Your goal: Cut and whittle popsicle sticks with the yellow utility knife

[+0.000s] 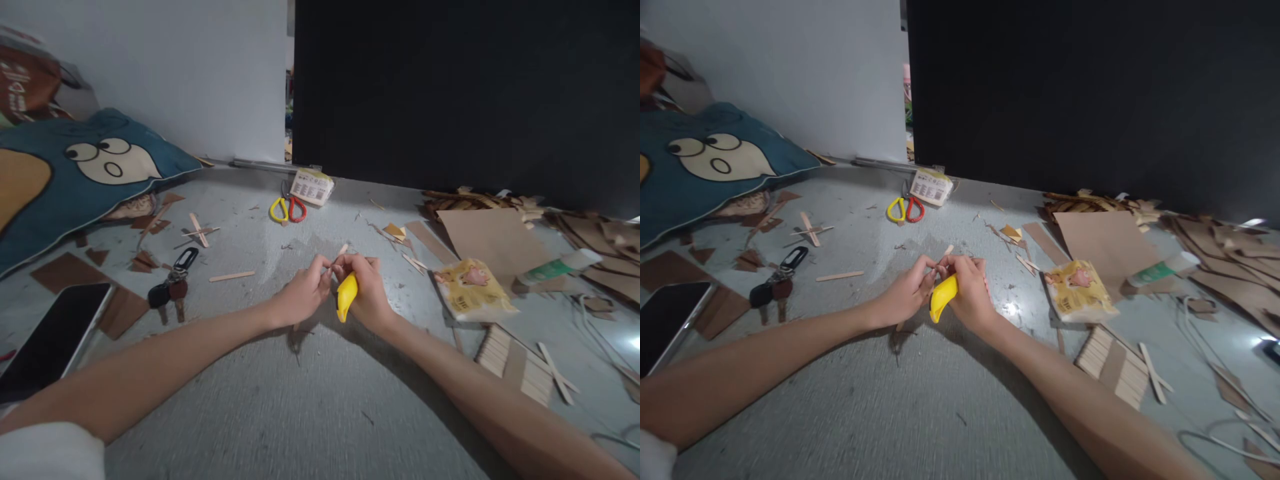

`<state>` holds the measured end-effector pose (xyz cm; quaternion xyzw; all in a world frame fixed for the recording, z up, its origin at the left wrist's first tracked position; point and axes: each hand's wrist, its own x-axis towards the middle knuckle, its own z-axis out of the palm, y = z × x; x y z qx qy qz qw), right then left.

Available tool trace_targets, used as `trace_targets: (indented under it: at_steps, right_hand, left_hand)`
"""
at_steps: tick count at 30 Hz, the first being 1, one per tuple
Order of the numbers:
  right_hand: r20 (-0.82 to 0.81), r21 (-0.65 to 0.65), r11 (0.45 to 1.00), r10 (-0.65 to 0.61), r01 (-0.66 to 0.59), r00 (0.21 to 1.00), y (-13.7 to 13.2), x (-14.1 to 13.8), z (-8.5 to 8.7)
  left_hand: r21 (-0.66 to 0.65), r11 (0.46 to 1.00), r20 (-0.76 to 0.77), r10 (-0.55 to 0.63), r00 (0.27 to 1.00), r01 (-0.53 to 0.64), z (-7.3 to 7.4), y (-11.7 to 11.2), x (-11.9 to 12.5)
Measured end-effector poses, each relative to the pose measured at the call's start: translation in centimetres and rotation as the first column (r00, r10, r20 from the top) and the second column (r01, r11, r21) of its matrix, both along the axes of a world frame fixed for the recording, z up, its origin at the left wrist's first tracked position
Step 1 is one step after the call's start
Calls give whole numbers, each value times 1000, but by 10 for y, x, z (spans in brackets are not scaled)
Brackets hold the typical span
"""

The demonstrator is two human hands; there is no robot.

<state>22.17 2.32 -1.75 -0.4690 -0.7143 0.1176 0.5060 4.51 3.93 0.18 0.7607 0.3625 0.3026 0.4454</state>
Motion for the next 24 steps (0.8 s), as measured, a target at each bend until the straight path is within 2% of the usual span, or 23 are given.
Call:
trace_targets:
  at_steps: [6,11,13,15,16,20,24]
  right_hand:
    - [-17,-17,1000,-20,20,1000,-2,-3,-1]
    - [-72,-69,997,-45,40,996,-5,-11,-1]
    - [-88,-109,994,-28,18,996,-11,-16,0]
    - [-90,-131,991,4,-15,996,-18,-22,0]
    - [-90,-127,992,10,-22,996,-22,-24,1]
    - [-90,-41,999,22,-26,996,-26,-25,2]
    - [-126,22,997,-69,72,990,-14,-13,1]
  left_hand:
    - [12,1000,-4,7,1000,-7,-2,0,1]
    - [37,998,-15,58,998,-58,-7,1,2]
    - [39,994,-6,104,995,-104,-8,5,1]
    - [40,978,38,204,978,-205,-9,11,-1]
    - [24,979,56,203,978,-205,-9,14,-2]
    - [-49,999,132,23,991,-17,-6,18,-3]
    - [-112,994,191,15,981,7,-5,12,-1]
